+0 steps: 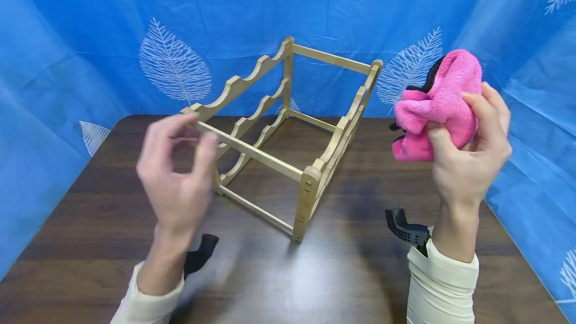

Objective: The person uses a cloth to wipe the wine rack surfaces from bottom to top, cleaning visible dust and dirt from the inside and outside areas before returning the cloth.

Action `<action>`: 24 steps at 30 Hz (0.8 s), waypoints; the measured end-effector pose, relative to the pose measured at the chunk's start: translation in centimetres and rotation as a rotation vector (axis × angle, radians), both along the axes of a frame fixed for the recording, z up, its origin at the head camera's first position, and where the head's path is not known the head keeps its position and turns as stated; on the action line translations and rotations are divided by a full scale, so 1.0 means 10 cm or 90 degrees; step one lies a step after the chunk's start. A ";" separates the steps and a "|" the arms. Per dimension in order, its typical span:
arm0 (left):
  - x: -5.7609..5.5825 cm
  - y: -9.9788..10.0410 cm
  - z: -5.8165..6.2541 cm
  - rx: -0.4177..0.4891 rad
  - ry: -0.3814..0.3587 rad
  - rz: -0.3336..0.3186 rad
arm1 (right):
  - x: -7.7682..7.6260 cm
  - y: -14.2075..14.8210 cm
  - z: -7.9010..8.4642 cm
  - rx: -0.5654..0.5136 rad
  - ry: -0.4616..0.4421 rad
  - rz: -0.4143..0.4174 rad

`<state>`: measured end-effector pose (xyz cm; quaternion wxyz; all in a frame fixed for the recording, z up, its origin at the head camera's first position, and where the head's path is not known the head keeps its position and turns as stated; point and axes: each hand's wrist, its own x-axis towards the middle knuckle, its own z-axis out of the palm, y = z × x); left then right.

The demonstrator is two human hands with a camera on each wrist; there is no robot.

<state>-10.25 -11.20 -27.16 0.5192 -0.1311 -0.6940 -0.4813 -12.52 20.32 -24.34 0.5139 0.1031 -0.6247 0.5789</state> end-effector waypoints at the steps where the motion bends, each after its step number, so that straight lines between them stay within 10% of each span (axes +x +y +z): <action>1: 0.09 0.13 -0.01 -0.066 0.013 -0.017 | 0.00 -0.01 0.00 0.005 -0.005 -0.002; 5: 0.30 0.54 -0.16 -0.309 -0.028 -0.049 | 0.00 -0.03 -0.01 0.012 -0.021 -0.007; 8: 0.30 0.67 -0.29 -0.388 -0.053 -0.042 | -0.01 -0.02 -0.03 0.034 -0.034 -0.009; 24: 0.22 0.64 -0.27 -0.381 -0.025 -0.238 | -0.04 0.10 -0.08 0.054 -0.034 -0.038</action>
